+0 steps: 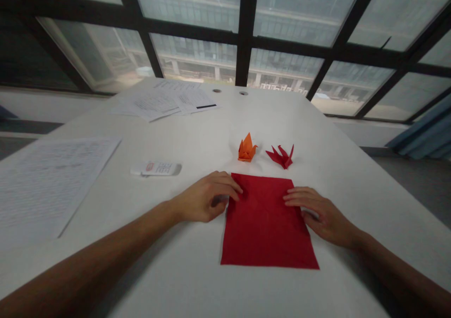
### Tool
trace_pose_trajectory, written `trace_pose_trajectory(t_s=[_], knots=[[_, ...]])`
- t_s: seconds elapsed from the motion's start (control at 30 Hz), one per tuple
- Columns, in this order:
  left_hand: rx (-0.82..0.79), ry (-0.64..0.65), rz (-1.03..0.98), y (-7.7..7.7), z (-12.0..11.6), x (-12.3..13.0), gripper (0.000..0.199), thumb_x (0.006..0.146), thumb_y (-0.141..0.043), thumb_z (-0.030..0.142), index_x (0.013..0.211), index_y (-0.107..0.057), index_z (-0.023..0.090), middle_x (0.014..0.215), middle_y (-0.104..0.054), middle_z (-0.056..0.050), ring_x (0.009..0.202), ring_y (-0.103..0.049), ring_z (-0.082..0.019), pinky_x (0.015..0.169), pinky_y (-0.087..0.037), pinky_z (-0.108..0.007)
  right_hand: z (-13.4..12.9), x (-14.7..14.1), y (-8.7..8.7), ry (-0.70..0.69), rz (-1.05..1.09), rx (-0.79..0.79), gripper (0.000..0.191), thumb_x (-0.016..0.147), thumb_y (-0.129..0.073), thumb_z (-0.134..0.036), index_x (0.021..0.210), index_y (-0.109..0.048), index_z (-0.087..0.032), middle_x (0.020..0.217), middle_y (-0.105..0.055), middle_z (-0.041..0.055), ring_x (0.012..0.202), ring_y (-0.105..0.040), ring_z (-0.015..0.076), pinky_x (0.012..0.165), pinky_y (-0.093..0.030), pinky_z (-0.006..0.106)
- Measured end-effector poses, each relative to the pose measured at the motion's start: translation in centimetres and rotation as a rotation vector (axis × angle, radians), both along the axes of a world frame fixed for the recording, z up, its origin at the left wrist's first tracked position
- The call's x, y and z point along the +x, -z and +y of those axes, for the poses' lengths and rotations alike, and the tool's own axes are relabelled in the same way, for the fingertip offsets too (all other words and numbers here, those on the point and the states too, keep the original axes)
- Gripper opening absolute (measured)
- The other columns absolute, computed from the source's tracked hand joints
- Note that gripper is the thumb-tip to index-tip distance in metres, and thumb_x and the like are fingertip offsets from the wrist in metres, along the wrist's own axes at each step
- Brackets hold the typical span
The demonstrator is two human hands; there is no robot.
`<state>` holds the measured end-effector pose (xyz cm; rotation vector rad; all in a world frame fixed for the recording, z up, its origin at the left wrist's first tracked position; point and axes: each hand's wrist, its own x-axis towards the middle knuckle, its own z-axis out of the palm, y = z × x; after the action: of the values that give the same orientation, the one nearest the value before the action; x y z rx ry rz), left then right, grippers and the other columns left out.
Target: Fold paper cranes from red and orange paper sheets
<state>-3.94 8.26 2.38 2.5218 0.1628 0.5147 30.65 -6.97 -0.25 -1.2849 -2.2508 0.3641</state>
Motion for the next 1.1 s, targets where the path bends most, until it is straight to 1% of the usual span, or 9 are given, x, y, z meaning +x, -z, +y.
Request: trace_pose_trajectory(t_s=[0.03,0.1,0.17,0.27,0.33,0.47,0.67,0.93,1.1], knots=[[-0.02,0.014,0.023,-0.2,0.0,0.0,0.025,0.088,-0.064,0.02,0.112,-0.071,0.022,0.123,-0.073,-0.01,0.114,-0.065,-0.025,0.106,-0.046,-0.042,-0.1,0.0,0.0,-0.012,-0.025,-0.008,0.043,0.094,-0.05,-0.011,0.13,-0.065,-0.029,0.134,-0.071,0.0071,0.135,-0.058,0.0272,0.111,-0.049,0.054],[-0.033,0.042,0.079,-0.6,-0.2,0.1,0.037,0.083,-0.076,0.036,0.118,-0.07,0.023,0.128,-0.071,-0.011,0.117,-0.063,-0.028,0.107,-0.045,-0.043,-0.3,-0.2,0.0,-0.01,-0.063,-0.017,0.042,0.094,-0.054,-0.013,0.13,-0.065,-0.03,0.137,-0.069,0.0072,0.136,-0.057,0.0279,0.113,-0.047,0.055],[-0.026,0.048,0.121,-1.0,-0.2,0.1,0.046,0.079,-0.08,0.041,0.121,-0.07,0.025,0.132,-0.069,-0.01,0.121,-0.062,-0.03,0.111,-0.042,-0.045,-0.4,-0.3,0.2,0.01,-0.077,-0.021,0.04,0.095,-0.055,-0.016,0.13,-0.066,-0.03,0.138,-0.069,0.0074,0.137,-0.057,0.0282,0.114,-0.047,0.056],[-0.057,0.048,0.119,-1.2,0.1,-0.1,0.039,0.086,-0.067,0.026,0.125,-0.068,0.025,0.136,-0.068,-0.009,0.126,-0.06,-0.029,0.114,-0.041,-0.047,-0.2,-0.2,0.6,0.043,-0.096,-0.022,0.04,0.097,-0.052,-0.015,0.133,-0.064,-0.029,0.139,-0.068,0.0068,0.139,-0.055,0.0265,0.115,-0.046,0.055],[-0.079,0.052,0.088,-1.1,0.3,-0.3,0.043,0.087,-0.055,0.015,0.127,-0.066,0.025,0.136,-0.068,-0.008,0.128,-0.06,-0.028,0.114,-0.042,-0.047,0.0,0.0,0.9,0.068,-0.106,-0.006,0.042,0.098,-0.047,-0.011,0.133,-0.063,-0.028,0.141,-0.067,0.0064,0.14,-0.054,0.025,0.118,-0.042,0.057],[-0.024,0.038,0.126,-0.7,0.5,-0.4,0.05,0.081,-0.054,0.008,0.127,-0.066,0.024,0.139,-0.066,-0.008,0.132,-0.057,-0.028,0.115,-0.041,-0.047,0.1,0.2,1.2,0.099,-0.106,0.021,0.049,0.097,-0.042,-0.007,0.135,-0.062,-0.029,0.143,-0.066,0.0054,0.14,-0.055,0.024,0.122,-0.034,0.061],[0.034,-0.01,0.159,-0.5,0.1,0.1,0.035,0.091,-0.062,0.017,0.124,-0.068,0.025,0.136,-0.066,-0.009,0.128,-0.059,-0.026,0.113,-0.042,-0.043,0.1,0.0,1.1,0.117,-0.1,-0.009,0.052,0.094,-0.041,-0.006,0.135,-0.064,-0.03,0.144,-0.065,0.0052,0.141,-0.055,0.024,0.123,-0.033,0.061],[0.027,-0.009,0.117,-0.3,0.2,0.5,0.022,0.098,-0.059,0.027,0.115,-0.073,0.025,0.13,-0.069,-0.01,0.121,-0.062,-0.025,0.109,-0.044,-0.041,0.1,-0.1,1.0,0.118,-0.111,0.01,0.049,0.097,-0.043,-0.009,0.136,-0.063,-0.031,0.145,-0.064,0.004,0.141,-0.054,0.0246,0.122,-0.034,0.061],[-0.005,-0.039,0.091,0.0,0.3,0.4,0.02,0.099,-0.059,0.029,0.111,-0.073,0.023,0.126,-0.07,-0.01,0.118,-0.063,-0.023,0.107,-0.045,-0.039,-0.1,-0.4,0.8,0.124,-0.08,0.014,0.043,0.101,-0.043,-0.013,0.136,-0.061,-0.029,0.152,-0.058,0.006,0.142,-0.052,0.0246,0.119,-0.042,0.056]])
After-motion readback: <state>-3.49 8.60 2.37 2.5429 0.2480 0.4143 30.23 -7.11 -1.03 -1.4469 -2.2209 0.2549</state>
